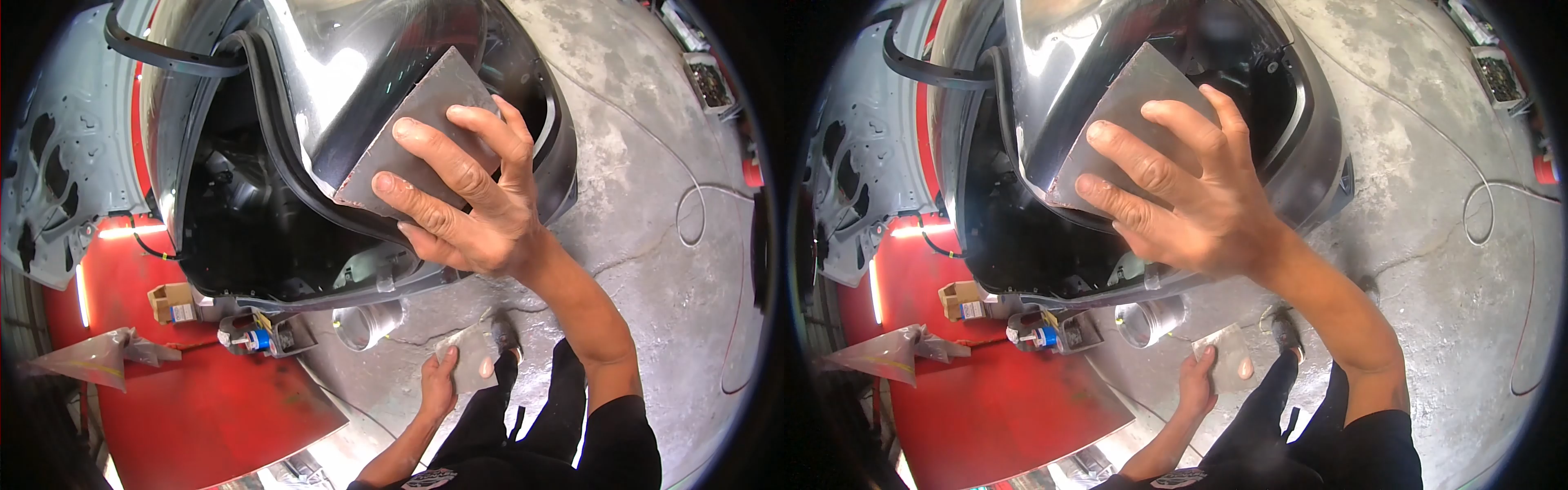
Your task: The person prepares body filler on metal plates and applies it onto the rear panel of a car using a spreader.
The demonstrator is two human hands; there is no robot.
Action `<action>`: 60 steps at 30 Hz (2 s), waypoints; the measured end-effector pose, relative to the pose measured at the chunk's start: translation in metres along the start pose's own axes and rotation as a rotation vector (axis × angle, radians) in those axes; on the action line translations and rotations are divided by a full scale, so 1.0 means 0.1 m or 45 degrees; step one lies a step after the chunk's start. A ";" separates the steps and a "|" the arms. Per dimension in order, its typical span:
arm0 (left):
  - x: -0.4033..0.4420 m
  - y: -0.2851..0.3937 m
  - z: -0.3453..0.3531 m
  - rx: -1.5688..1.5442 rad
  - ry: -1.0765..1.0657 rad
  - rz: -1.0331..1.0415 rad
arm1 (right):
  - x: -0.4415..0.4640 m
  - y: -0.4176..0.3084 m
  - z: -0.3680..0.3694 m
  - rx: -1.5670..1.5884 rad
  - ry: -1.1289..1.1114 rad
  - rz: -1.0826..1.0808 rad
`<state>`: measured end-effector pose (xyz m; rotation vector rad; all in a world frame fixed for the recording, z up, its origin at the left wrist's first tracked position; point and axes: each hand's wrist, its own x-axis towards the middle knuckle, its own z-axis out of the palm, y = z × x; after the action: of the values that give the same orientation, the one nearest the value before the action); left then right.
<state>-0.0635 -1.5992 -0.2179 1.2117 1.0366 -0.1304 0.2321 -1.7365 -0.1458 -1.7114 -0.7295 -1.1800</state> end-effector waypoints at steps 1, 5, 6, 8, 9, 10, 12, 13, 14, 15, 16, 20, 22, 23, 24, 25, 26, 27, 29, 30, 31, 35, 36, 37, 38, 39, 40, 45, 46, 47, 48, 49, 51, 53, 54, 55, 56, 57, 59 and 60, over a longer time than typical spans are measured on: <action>0.00 0.00 0.00 -0.003 -0.008 0.003 | -0.03 0.02 0.04 0.002 0.016 -0.012; 0.02 -0.02 -0.03 0.059 -0.029 0.000 | -0.12 0.02 0.01 -0.012 -0.015 0.008; 0.03 -0.02 -0.03 0.057 -0.031 0.003 | -0.14 0.01 -0.02 -0.012 -0.030 0.018; 0.03 -0.03 -0.02 0.055 -0.036 0.009 | -0.19 0.01 -0.10 -0.014 -0.060 0.040; 0.03 -0.02 -0.01 0.059 -0.040 0.006 | -0.19 0.00 -0.15 -0.027 -0.076 0.048; 0.02 -0.02 0.00 0.063 -0.042 0.001 | -0.18 -0.01 -0.19 -0.039 -0.093 0.056; 0.01 -0.02 0.01 0.063 -0.045 0.002 | -0.16 -0.02 -0.21 -0.054 -0.081 0.051; 0.01 -0.04 0.01 0.061 -0.046 0.005 | -0.14 -0.05 -0.19 -0.059 -0.054 0.040; 0.01 -0.04 0.00 0.060 -0.046 0.007 | -0.13 -0.06 -0.16 -0.064 -0.032 0.030; 0.00 -0.04 0.00 0.056 -0.045 0.010 | -0.12 -0.08 -0.13 -0.069 -0.010 0.019; 0.00 -0.04 0.01 0.052 -0.045 0.012 | -0.11 -0.09 -0.09 -0.075 0.006 0.009; 0.01 -0.04 0.00 0.039 -0.048 0.018 | -0.05 -0.18 0.02 -0.001 0.063 0.056; 0.01 -0.04 0.00 0.035 -0.042 0.014 | -0.03 -0.18 0.09 0.028 0.109 0.064; 0.01 -0.04 0.00 0.034 -0.039 0.011 | -0.03 -0.17 0.13 0.025 0.123 0.059; 0.01 -0.05 0.00 0.032 -0.036 0.007 | -0.04 -0.16 0.14 0.010 0.113 0.049; 0.01 -0.05 -0.01 0.031 -0.032 0.003 | -0.06 -0.15 0.15 -0.004 0.104 0.038; 0.01 -0.05 -0.01 0.030 -0.028 -0.001 | -0.10 -0.13 0.12 -0.030 0.071 0.021; 0.01 -0.05 0.00 0.030 -0.029 0.002 | -0.14 -0.12 0.08 -0.034 0.036 0.023; 0.01 -0.04 0.00 0.029 -0.031 0.004 | -0.19 -0.12 -0.02 -0.021 -0.036 0.048; 0.01 -0.04 0.00 0.034 -0.035 0.000 | -0.20 -0.13 -0.08 -0.007 -0.072 0.070; 0.02 -0.05 0.00 0.039 -0.040 -0.002 | -0.21 -0.12 -0.13 -0.008 -0.087 0.080; 0.02 -0.08 0.00 0.069 -0.021 -0.016 | -0.09 -0.11 -0.28 -0.029 -0.124 0.081; 0.01 -0.08 0.00 0.063 -0.025 -0.013 | -0.05 -0.12 -0.29 -0.051 -0.112 0.050; 0.00 -0.08 -0.01 0.056 -0.031 -0.010 | -0.02 -0.12 -0.30 -0.073 -0.099 0.020; 0.00 -0.07 -0.01 0.049 -0.037 -0.007 | 0.02 -0.09 -0.27 -0.108 -0.069 -0.032; 0.00 -0.06 -0.01 0.048 -0.028 -0.005 | 0.05 -0.06 -0.27 -0.117 -0.061 -0.032; -0.01 -0.05 0.00 0.048 -0.020 -0.005 | 0.07 -0.04 -0.27 -0.126 -0.052 -0.032; -0.06 0.04 0.08 0.058 -0.007 -0.015 | 0.12 -0.15 -0.39 -0.173 -0.117 0.252; -0.07 0.05 0.08 0.062 -0.014 -0.017 | 0.13 -0.20 -0.39 -0.198 -0.139 0.305; -0.08 0.07 0.08 0.066 -0.021 -0.018 | 0.14 -0.25 -0.40 -0.224 -0.160 0.359; -0.09 0.08 0.08 0.076 -0.029 -0.017 | 0.14 -0.31 -0.41 -0.212 -0.182 0.404; -0.10 0.10 0.07 0.085 -0.036 -0.015 | 0.14 -0.37 -0.42 -0.209 -0.188 0.383; -0.11 0.15 0.07 0.094 -0.029 -0.002 | 0.12 -0.50 -0.42 -0.201 -0.199 0.338; -0.14 0.19 0.09 0.091 -0.007 0.017 | 0.05 -0.57 -0.31 -0.219 -0.072 0.307; -0.14 0.19 0.09 0.085 -0.017 0.024 | 0.03 -0.54 -0.27 -0.225 -0.028 0.260; -0.14 0.19 0.07 0.080 -0.027 0.029 | 0.01 -0.53 -0.23 -0.218 0.004 0.245; -0.14 0.19 0.07 0.076 -0.036 0.035 | -0.01 -0.51 -0.19 -0.211 0.036 0.230; -0.14 0.19 0.06 0.079 -0.046 0.035 | -0.03 -0.46 -0.15 -0.223 0.040 0.163; -0.15 0.19 0.04 0.087 -0.058 0.035 | -0.08 -0.40 -0.08 -0.234 0.051 0.067; -0.15 0.18 0.03 0.084 -0.060 0.033 | -0.11 -0.38 -0.05 -0.236 0.057 0.036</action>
<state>-0.0596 -1.6009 -0.1952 1.2758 0.9816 -0.1736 0.1941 -1.7248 -0.1419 -1.8346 -0.5817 -1.2958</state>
